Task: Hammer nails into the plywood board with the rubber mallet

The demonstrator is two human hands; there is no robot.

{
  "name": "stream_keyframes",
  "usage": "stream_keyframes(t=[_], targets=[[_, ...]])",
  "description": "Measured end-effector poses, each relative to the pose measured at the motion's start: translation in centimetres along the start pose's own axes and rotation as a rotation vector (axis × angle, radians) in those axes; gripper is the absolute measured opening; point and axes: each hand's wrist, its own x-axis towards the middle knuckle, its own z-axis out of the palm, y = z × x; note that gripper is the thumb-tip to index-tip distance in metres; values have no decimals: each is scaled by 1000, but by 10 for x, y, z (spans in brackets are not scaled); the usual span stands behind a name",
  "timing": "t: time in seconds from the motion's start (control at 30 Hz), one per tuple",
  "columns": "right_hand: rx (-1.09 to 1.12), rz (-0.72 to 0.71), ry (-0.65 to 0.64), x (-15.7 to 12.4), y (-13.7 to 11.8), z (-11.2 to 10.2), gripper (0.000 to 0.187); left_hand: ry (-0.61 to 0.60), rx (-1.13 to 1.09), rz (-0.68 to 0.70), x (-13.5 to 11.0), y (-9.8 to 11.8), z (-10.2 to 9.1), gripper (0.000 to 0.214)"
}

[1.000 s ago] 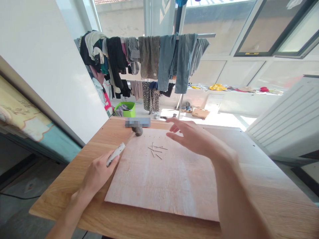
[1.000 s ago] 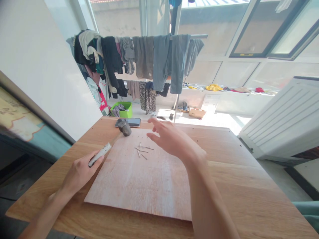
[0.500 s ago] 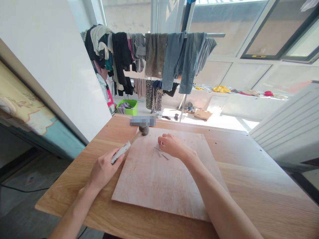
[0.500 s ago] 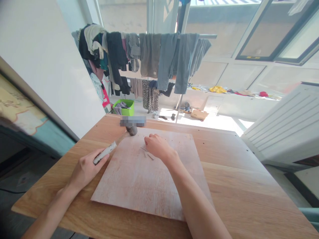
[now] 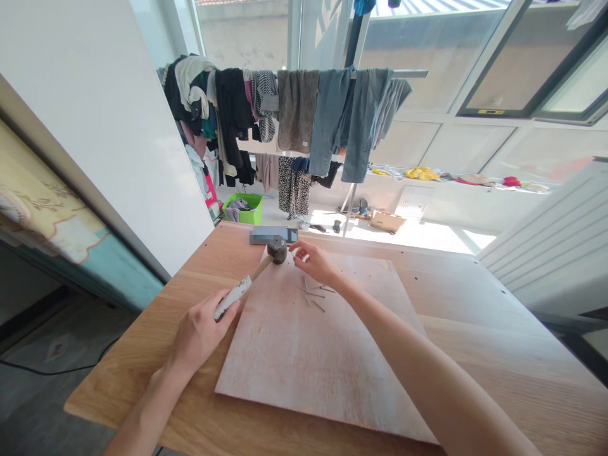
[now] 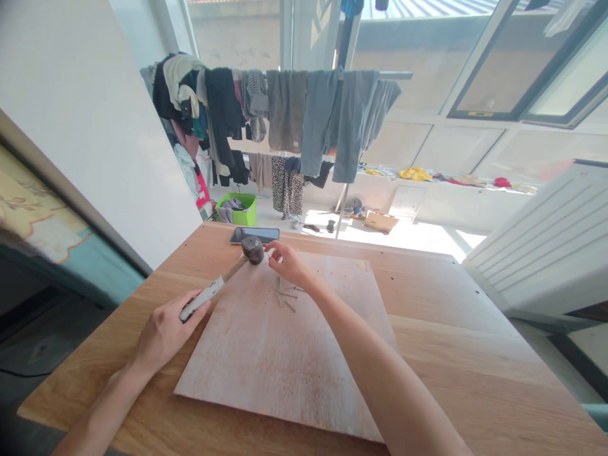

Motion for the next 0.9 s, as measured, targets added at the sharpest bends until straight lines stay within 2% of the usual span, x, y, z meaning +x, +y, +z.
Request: stream_keyframes(t=[0.13, 0.27, 0.47, 0.9], targets=[[73, -2, 115, 0, 10, 19, 20, 0, -11, -5, -2, -2, 1, 38], [136, -1, 161, -3, 16, 20, 19, -1, -14, -14, -2, -4, 3, 37], [183, -40, 132, -3, 14, 17, 10, -3, -1, -26, -2, -4, 3, 38], [169, -48, 98, -6, 12, 17, 10, -5, 1, -38, -2, -1, 1, 39]])
